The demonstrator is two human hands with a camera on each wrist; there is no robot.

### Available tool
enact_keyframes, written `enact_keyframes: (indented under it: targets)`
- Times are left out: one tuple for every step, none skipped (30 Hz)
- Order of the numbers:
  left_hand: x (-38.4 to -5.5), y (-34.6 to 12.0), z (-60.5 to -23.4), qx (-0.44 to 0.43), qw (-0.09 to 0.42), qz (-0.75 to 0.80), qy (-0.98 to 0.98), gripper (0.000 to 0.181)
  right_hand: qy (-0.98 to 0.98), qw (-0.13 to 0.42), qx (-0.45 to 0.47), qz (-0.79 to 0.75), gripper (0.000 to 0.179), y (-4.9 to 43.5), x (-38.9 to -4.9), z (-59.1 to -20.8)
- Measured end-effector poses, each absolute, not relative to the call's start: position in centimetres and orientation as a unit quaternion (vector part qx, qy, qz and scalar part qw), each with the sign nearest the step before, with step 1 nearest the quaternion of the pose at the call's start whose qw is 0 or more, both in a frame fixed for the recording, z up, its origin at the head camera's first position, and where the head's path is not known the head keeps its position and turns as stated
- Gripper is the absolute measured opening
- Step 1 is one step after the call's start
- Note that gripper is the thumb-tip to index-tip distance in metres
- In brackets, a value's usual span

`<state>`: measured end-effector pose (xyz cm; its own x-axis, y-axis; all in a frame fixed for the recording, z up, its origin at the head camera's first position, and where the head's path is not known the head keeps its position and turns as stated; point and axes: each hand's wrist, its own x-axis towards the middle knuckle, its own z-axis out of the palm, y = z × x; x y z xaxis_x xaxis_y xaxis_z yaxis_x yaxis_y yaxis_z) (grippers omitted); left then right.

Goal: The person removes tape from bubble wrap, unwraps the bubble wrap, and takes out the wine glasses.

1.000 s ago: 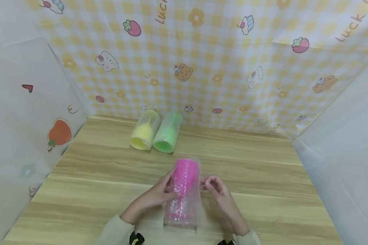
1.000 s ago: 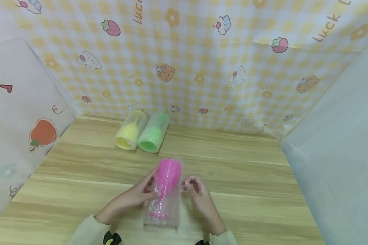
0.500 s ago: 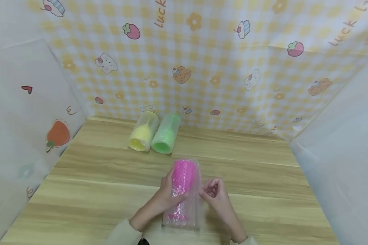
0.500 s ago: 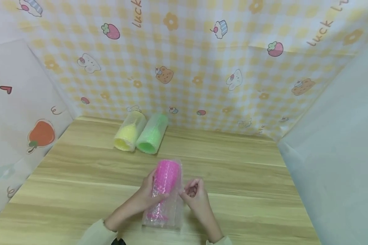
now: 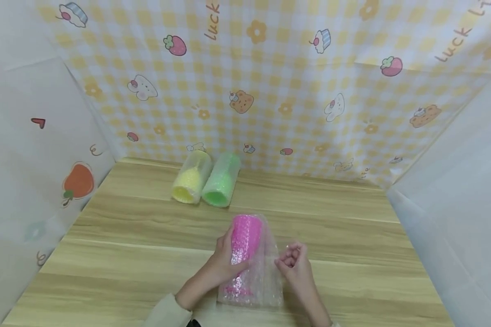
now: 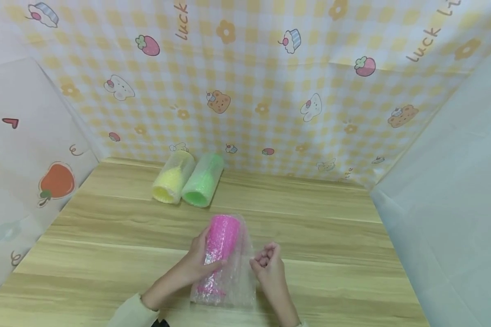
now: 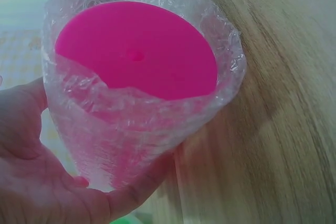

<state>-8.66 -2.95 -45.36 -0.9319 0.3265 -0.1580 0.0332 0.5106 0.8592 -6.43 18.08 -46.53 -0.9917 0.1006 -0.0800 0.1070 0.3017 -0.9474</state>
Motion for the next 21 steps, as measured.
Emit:
enact_keyframes:
  targets:
    - [-8.6,-2.9,-45.3,0.104,0.152,0.482,0.857,0.103,0.808,0.004,0.070,-0.585,0.056,18.2,-6.3,-46.6]
    - [-8.6,-2.8,-45.3,0.103,0.152,0.480,0.858,0.103,0.810,0.005,0.074,-0.581,0.059,18.3,-6.2,-46.6]
    - [-8.6,-2.7,-45.3,0.103,0.152,0.477,0.859,0.103,0.813,0.006,0.076,-0.577,0.062,18.4,-6.1,-46.7]
    - [-8.6,-2.6,-45.3,0.102,0.151,0.476,0.860,0.103,0.818,0.008,0.076,-0.570,0.065,18.5,-6.0,-46.7]
    - [-8.6,-2.6,-45.3,0.101,0.151,0.473,0.862,0.103,0.823,0.007,0.075,-0.563,0.067,18.7,-6.0,-46.8]
    - [-8.5,-2.5,-45.3,0.101,0.150,0.472,0.863,0.103,0.829,0.006,0.073,-0.555,0.069,18.8,-5.9,-46.9]
    - [-8.5,-2.3,-45.3,0.101,0.146,0.469,0.865,0.104,0.834,0.001,0.068,-0.547,0.070,18.9,-5.8,-47.0]
    - [-8.5,-2.2,-45.3,0.102,0.143,0.468,0.866,0.104,0.841,-0.010,0.056,-0.539,0.070,19.0,-5.8,-47.2]
    - [-8.5,-2.1,-45.4,0.103,0.139,0.465,0.868,0.104,0.849,-0.022,0.041,-0.526,0.068,19.1,-5.7,-47.3]
    - [-8.5,-2.0,-45.4,0.104,0.135,0.464,0.869,0.103,0.860,-0.039,0.025,-0.507,0.066,19.1,-5.6,-47.4]
    - [-8.4,-1.9,-45.5,0.106,0.131,0.460,0.872,0.103,0.873,-0.058,0.003,-0.484,0.064,19.2,-5.4,-47.4]
    - [-8.4,-1.8,-45.6,0.108,0.126,0.456,0.874,0.102,0.885,-0.078,-0.017,-0.459,0.061,19.1,-5.2,-47.2]
    - [-8.3,-1.8,-45.6,0.110,0.122,0.453,0.876,0.102,0.896,-0.098,-0.037,-0.431,0.058,19.0,-5.1,-47.0]
    - [-8.3,-1.7,-45.6,0.110,0.119,0.450,0.878,0.101,0.905,-0.119,-0.054,-0.404,0.055,18.8,-4.9,-46.7]
    - [-8.2,-1.6,-45.6,0.111,0.116,0.447,0.880,0.101,0.912,-0.137,-0.070,-0.379,0.052,18.6,-4.8,-46.2]
    - [-8.2,-1.5,-45.5,0.113,0.113,0.446,0.881,0.101,0.916,-0.151,-0.082,-0.362,0.050,18.4,-4.7,-45.8]
    - [-8.1,-1.4,-45.5,0.114,0.111,0.444,0.882,0.101,0.919,-0.161,-0.096,-0.347,0.048,18.2,-4.7,-45.3]
    - [-8.1,-1.4,-45.4,0.115,0.109,0.444,0.882,0.101,0.921,-0.166,-0.106,-0.337,0.046,17.9,-4.7,-44.8]
    - [-8.1,-1.3,-45.4,0.115,0.108,0.445,0.882,0.101,0.923,-0.164,-0.116,-0.328,0.044,17.6,-4.8,-44.5]
    - [-8.0,-1.2,-45.4,0.114,0.108,0.444,0.882,0.102,0.926,-0.158,-0.127,-0.318,0.042,17.3,-5.0,-44.3]
    - [-8.0,-1.1,-45.4,0.114,0.107,0.444,0.882,0.102,0.930,-0.148,-0.135,-0.307,0.040,17.0,-5.2,-44.1]
